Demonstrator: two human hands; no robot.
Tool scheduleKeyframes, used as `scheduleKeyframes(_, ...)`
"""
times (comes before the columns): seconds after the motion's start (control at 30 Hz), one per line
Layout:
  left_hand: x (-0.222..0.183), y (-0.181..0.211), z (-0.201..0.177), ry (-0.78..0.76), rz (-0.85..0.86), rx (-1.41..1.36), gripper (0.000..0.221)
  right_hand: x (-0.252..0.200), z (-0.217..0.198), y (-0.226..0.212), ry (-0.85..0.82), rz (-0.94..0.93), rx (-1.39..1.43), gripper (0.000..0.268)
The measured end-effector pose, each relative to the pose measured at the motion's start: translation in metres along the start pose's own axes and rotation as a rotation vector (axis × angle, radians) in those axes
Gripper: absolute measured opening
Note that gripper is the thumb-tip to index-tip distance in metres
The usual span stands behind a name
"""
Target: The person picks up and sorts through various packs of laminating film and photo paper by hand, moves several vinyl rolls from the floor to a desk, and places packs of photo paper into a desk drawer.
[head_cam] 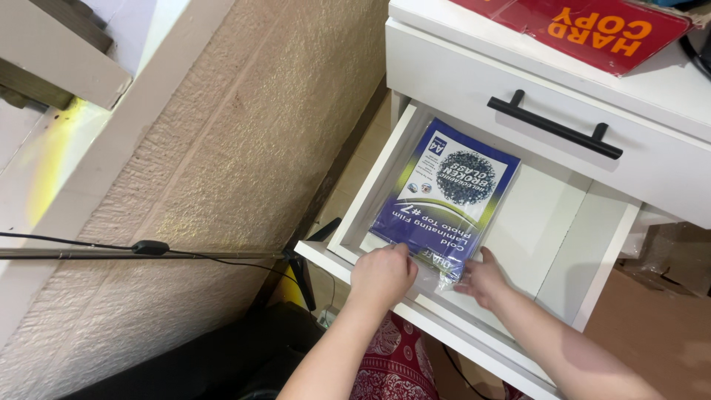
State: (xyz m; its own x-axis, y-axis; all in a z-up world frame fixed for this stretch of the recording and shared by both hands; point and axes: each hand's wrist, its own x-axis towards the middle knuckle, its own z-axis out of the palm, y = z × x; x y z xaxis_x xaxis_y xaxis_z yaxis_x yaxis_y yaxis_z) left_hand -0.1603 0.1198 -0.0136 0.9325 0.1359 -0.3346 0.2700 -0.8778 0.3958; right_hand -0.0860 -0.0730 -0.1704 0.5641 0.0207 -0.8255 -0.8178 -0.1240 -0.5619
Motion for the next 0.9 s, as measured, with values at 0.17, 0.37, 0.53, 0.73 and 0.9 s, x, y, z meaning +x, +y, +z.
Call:
scheduleKeyframes(0.17, 0.001, 0.002, -0.003, -0.035, -0.025, 0.003, 0.019, -0.044, 0.015, -0.001, -0.008, -0.025, -0.130, 0.070)
scheduleKeyframes(0.37, -0.002, 0.004, -0.012, -0.047, -0.015, -0.017, 0.020, -0.033, 0.003, -0.008, 0.175, -0.459, -1.010, 0.079)
scheduleKeyframes(0.53, 0.000, 0.002, -0.010, -0.059, -0.007, -0.025, 0.021, 0.000, -0.011, 0.006, -0.066, -0.716, -1.799, 0.060)
scheduleKeyframes(0.73, 0.001, 0.000, -0.004, -0.030, 0.000, -0.021, 0.021, 0.048, -0.008, 0.058, 0.170, -1.127, -1.812, 0.047)
scheduleKeyframes(0.9, 0.003, -0.001, -0.001, -0.007, -0.002, -0.011, 0.020, 0.076, 0.004, 0.062, 0.269, -1.447, -1.743, 0.038)
